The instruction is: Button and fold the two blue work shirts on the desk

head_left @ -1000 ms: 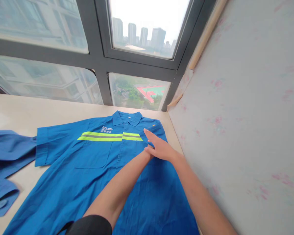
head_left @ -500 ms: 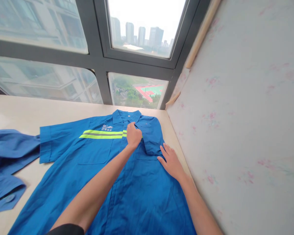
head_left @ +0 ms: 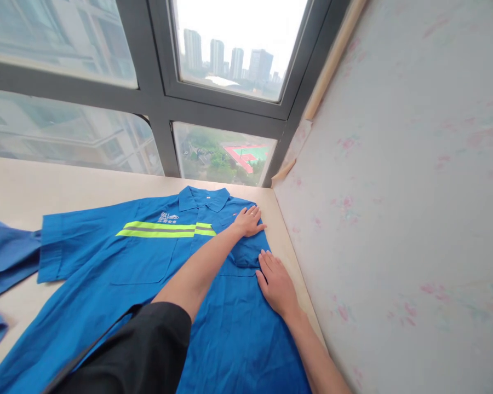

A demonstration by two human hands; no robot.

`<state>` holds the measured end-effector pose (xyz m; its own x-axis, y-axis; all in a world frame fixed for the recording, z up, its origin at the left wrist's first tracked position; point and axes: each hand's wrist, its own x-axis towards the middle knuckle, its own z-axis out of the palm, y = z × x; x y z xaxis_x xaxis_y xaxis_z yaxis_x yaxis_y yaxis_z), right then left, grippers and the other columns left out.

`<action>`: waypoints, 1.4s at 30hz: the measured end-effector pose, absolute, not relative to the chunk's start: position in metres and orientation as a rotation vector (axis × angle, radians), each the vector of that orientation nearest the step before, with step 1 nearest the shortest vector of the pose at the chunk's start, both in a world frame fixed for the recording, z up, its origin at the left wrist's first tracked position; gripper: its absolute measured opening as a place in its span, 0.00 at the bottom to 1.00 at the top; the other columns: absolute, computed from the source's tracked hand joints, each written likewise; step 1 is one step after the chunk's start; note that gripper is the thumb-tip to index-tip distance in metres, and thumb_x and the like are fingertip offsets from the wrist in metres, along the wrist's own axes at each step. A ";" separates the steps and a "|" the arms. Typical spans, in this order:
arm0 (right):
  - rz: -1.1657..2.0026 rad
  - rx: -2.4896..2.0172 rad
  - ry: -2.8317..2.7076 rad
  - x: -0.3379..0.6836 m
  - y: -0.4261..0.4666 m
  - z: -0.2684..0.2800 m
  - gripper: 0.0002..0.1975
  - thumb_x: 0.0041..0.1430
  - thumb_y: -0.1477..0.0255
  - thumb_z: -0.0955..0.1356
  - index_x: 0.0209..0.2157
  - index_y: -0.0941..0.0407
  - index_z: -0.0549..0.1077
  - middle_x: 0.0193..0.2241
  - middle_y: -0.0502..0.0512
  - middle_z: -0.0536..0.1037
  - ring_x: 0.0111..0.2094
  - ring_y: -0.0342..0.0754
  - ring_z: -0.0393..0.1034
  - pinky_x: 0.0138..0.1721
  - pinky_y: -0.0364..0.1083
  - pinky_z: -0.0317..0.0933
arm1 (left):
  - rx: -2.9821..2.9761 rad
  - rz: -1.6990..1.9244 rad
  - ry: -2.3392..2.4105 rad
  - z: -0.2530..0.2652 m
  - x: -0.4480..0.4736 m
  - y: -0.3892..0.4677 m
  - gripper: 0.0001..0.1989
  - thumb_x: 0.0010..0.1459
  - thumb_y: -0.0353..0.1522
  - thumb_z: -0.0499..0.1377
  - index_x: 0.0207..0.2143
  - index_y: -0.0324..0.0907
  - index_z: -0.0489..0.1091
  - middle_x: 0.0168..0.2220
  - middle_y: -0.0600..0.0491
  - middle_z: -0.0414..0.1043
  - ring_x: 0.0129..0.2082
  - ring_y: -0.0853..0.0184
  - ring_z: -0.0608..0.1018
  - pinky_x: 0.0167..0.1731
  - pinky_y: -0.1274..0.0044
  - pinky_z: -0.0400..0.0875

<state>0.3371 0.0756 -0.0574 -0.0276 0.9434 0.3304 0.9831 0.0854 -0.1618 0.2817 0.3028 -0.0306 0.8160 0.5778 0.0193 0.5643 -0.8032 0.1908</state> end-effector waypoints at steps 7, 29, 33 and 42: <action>-0.160 -1.924 -1.931 0.336 0.077 -0.059 0.22 0.67 0.72 0.59 0.60 0.61 0.67 0.60 0.62 0.68 0.62 0.55 0.62 0.61 0.58 0.58 | 2.736 0.298 1.232 -0.041 0.273 0.292 0.40 0.63 0.52 0.41 0.67 0.32 0.51 0.69 0.38 0.47 0.68 0.51 0.51 0.64 0.58 0.47; -0.067 -1.862 -1.811 0.341 0.077 -0.058 0.21 0.66 0.69 0.59 0.56 0.61 0.72 0.57 0.65 0.71 0.59 0.55 0.64 0.61 0.58 0.59 | 2.083 0.143 1.603 0.018 0.168 0.297 0.22 0.46 0.42 0.67 0.40 0.37 0.74 0.45 0.35 0.75 0.48 0.45 0.76 0.46 0.60 0.70; -0.070 -1.869 -1.808 0.343 0.077 -0.061 0.21 0.66 0.69 0.59 0.55 0.61 0.72 0.57 0.64 0.71 0.59 0.55 0.64 0.61 0.58 0.59 | 1.829 0.089 1.519 0.022 0.147 0.299 0.14 0.41 0.35 0.70 0.27 0.37 0.73 0.27 0.43 0.77 0.30 0.55 0.80 0.31 0.70 0.74; -0.063 -1.850 -1.759 0.345 0.078 -0.063 0.21 0.64 0.71 0.59 0.53 0.59 0.74 0.55 0.64 0.73 0.57 0.55 0.67 0.60 0.60 0.61 | 1.721 0.571 1.612 0.016 0.146 0.261 0.15 0.60 0.32 0.55 0.49 0.34 0.66 0.46 0.37 0.75 0.44 0.58 0.79 0.41 0.70 0.74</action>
